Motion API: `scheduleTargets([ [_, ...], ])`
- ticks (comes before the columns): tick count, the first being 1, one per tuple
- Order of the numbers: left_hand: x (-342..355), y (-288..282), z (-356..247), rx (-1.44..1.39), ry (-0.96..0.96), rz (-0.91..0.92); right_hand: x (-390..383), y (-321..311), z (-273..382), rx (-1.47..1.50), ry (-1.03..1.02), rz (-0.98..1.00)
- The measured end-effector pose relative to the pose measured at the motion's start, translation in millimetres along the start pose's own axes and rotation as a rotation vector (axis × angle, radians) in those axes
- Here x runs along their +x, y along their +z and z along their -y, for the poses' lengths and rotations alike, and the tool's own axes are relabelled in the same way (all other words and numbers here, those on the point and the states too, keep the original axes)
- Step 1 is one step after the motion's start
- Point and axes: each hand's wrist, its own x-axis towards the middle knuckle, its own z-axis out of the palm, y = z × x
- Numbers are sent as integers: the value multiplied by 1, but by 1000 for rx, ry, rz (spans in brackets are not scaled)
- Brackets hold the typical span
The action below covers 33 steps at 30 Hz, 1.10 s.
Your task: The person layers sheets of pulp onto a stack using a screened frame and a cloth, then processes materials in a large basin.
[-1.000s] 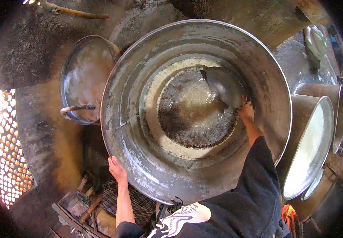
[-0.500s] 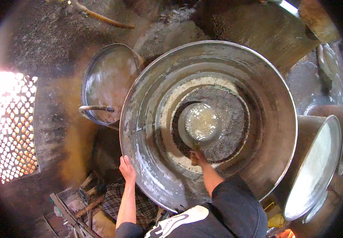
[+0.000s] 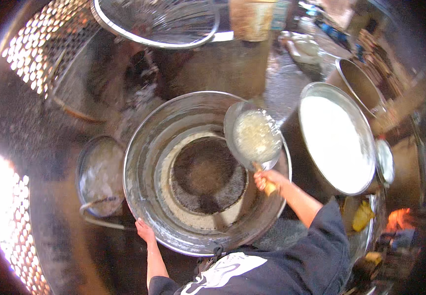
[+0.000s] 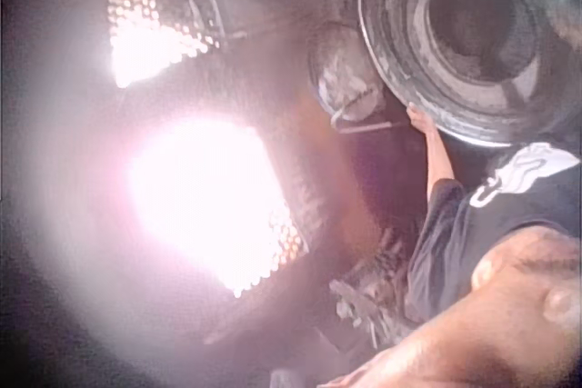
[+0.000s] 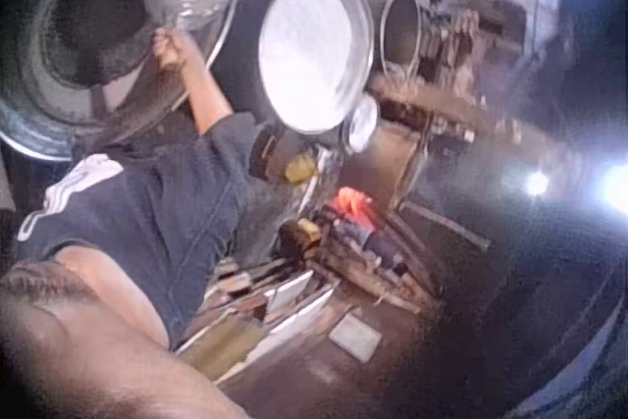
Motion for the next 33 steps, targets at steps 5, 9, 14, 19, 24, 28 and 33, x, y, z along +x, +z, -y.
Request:
scheduleTargets([
  [5, -6, -10, 3, 17, 8, 20, -89, -19, 66, 138, -274, -46],
  [9, -10, -4, -2, 0, 4, 50, -137, -8, 116, 371, -606, 101],
  [14, -7, 5, -3, 72, 1, 45, -116, 28, 115, 380, -866, 189],
  [19, 5, -12, 11, 109, 136, -59, -2, 70, -17, 110, -536, -12],
  [24, 0, 0, -14, 186, 8, -16, 120, 23, -209, -32, 74, -200],
  [28, 2, 3, -19, 176, -36, 6, 198, -52, -248, -227, 266, -435],
  [33, 4, -4, -27, 201, -147, 21, 275, -111, -78, -1301, 63, -805],
])
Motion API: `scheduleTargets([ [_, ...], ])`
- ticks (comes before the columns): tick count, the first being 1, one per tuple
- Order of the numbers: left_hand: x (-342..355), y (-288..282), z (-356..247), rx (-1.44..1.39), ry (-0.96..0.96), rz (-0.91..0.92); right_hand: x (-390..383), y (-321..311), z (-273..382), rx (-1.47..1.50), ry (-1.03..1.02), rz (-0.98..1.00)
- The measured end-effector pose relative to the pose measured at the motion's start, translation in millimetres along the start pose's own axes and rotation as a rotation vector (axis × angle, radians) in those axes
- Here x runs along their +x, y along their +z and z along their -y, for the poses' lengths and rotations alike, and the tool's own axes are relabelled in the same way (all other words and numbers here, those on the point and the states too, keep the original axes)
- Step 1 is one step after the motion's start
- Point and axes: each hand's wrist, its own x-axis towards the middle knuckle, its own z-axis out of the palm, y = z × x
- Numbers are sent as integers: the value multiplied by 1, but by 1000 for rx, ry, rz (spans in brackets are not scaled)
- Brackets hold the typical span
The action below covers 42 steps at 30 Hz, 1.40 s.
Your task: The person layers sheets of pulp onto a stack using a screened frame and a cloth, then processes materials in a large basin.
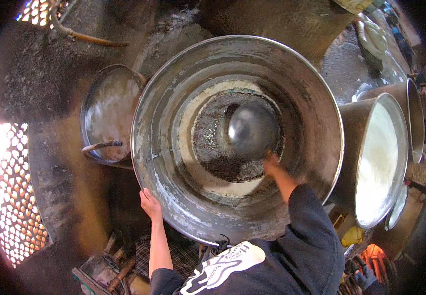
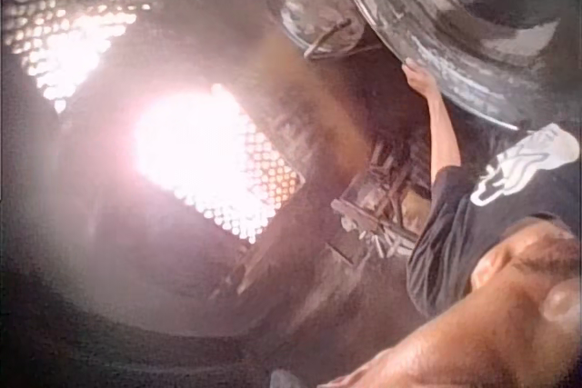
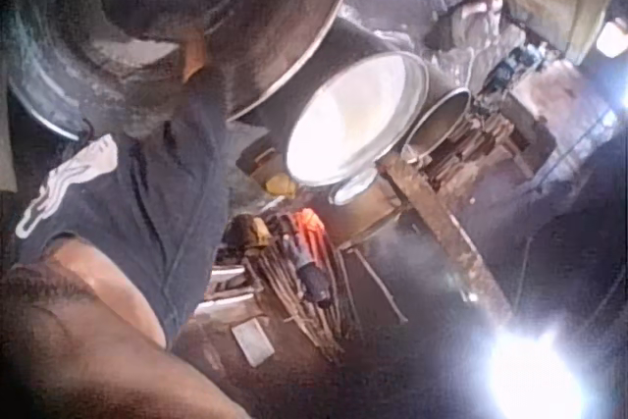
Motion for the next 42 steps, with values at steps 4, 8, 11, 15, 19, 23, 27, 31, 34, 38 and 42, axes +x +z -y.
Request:
scheduleTargets([
  [4, 0, 9, -22, -70, -20, 27, 92, -109, 24, -410, -82, -377],
  [8, -3, -6, -6, 26, -70, -22, 63, -120, 89, -567, -192, -181],
  [11, 1, -2, -13, 17, -102, 29, 101, -74, 35, -730, -270, -44],
  [15, 2, 8, -16, 0, -54, 0, 142, 50, -74, -85, -348, 204],
  [19, 0, 5, -1, 25, -63, 20, 73, 159, -88, 953, -217, 860],
  [23, 2, 8, 11, 8, -57, 27, -35, 187, 29, 1011, 293, 887],
  [27, -2, -18, 3, -13, -44, -7, -151, 126, 102, 1254, 216, 951],
  [31, -1, -1, 5, -84, 68, -56, -200, -2, 86, 1304, -10, 1065],
  [34, -5, 8, 5, -190, 151, -68, -196, -98, 34, 1305, -44, 1127],
  [38, -2, 8, 28, -241, 160, -66, -221, -218, -5, 1247, -184, 754],
  [42, 1, 5, 37, -232, 143, -22, -302, -296, 3, 1266, -526, 363],
])
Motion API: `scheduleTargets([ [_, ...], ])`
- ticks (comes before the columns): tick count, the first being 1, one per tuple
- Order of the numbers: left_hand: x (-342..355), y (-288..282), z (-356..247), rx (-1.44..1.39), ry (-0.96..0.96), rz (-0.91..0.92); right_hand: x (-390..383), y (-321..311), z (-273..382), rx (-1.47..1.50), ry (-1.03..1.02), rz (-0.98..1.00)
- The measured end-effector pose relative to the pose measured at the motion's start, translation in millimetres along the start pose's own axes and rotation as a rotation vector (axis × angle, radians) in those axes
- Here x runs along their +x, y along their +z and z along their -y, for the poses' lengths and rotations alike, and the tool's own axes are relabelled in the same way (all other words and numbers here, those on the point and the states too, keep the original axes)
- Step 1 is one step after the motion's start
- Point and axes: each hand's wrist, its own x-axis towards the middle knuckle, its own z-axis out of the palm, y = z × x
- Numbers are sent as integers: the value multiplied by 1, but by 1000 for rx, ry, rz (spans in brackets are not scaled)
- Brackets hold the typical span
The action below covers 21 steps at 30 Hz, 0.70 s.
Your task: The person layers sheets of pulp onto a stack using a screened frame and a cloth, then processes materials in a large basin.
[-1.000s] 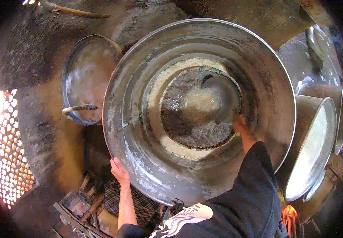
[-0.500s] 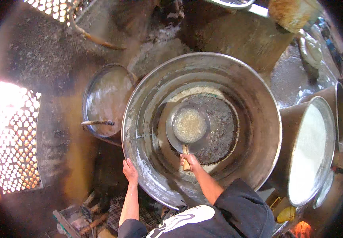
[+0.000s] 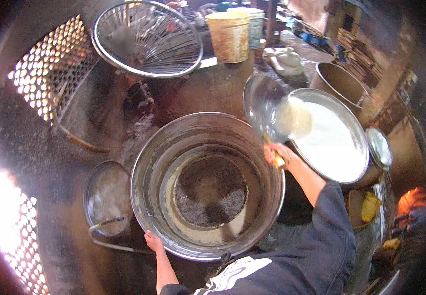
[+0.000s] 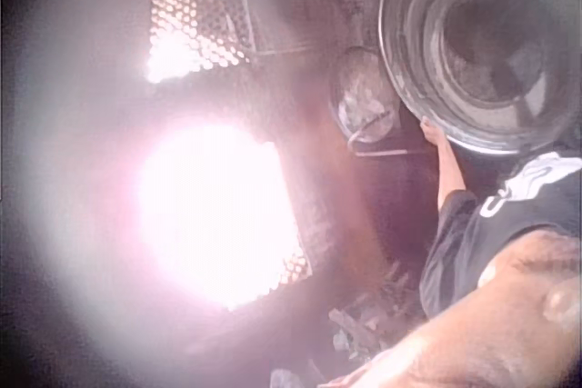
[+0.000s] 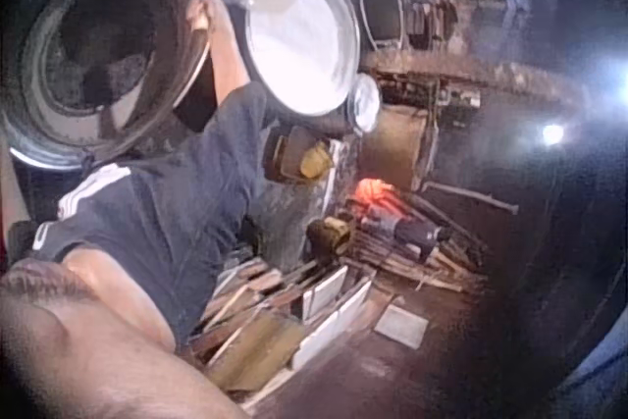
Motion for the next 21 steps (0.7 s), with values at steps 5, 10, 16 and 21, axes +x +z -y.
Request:
scheduleTargets([
  [5, -4, 5, 3, 11, -35, 47, -38, 52, -10, 234, -120, 133],
  [10, -18, -3, 45, -189, 74, 2, -43, 111, -179, -114, 59, 253],
  [16, -114, -102, 132, -547, -518, 363, -50, 238, -288, -534, -173, 252],
  [21, -199, -204, 226, -715, -647, 183, 39, 305, -279, -1291, -950, 223],
])
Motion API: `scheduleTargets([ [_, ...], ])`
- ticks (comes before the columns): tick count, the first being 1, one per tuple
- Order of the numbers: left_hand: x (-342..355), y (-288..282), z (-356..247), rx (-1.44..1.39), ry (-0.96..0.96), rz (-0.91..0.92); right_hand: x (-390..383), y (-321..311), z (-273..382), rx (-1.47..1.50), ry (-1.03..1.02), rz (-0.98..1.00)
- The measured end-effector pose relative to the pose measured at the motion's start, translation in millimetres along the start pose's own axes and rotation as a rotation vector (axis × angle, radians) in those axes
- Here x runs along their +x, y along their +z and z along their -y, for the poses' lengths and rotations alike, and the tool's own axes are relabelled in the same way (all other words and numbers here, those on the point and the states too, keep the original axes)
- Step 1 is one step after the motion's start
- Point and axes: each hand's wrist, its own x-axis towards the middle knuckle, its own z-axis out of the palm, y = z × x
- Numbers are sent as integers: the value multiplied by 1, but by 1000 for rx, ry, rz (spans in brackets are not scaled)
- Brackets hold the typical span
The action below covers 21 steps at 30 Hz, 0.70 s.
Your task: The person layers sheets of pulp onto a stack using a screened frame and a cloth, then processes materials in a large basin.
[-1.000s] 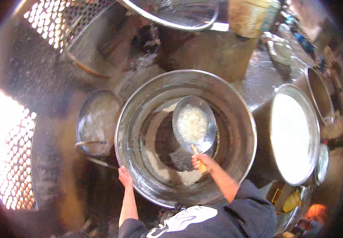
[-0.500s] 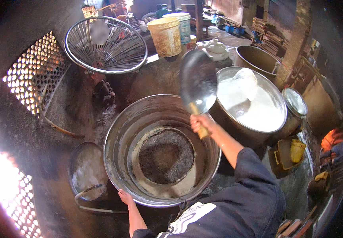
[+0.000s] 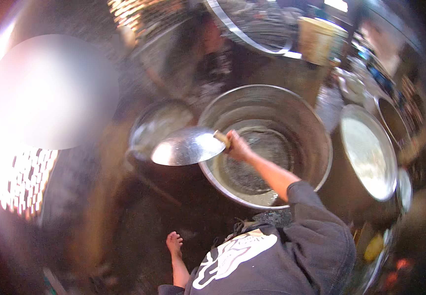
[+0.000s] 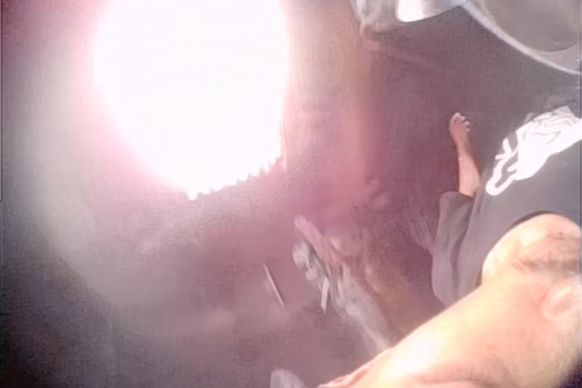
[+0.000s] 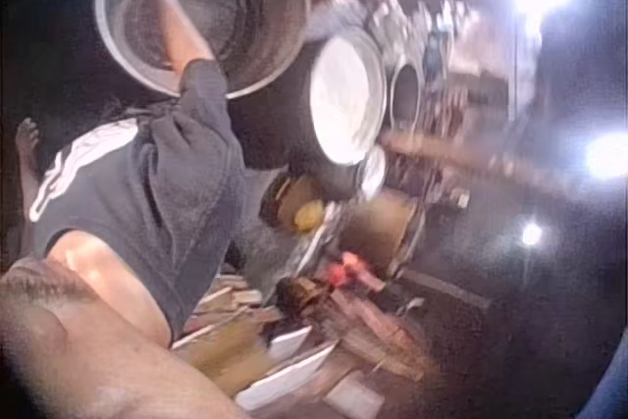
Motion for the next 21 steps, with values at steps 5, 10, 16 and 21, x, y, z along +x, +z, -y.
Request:
scheduleTargets([
  [5, -75, -117, 52, -158, -122, -476, 49, 46, 87, -367, -184, 539],
  [10, -124, -121, 72, -233, -184, -591, 45, 101, 96, -578, -437, 825],
  [16, -94, -65, 13, -222, -65, -422, 32, 128, 86, -666, -576, 972],
  [21, -29, 69, -105, 113, 161, -114, 41, 108, 75, -535, -598, 739],
])
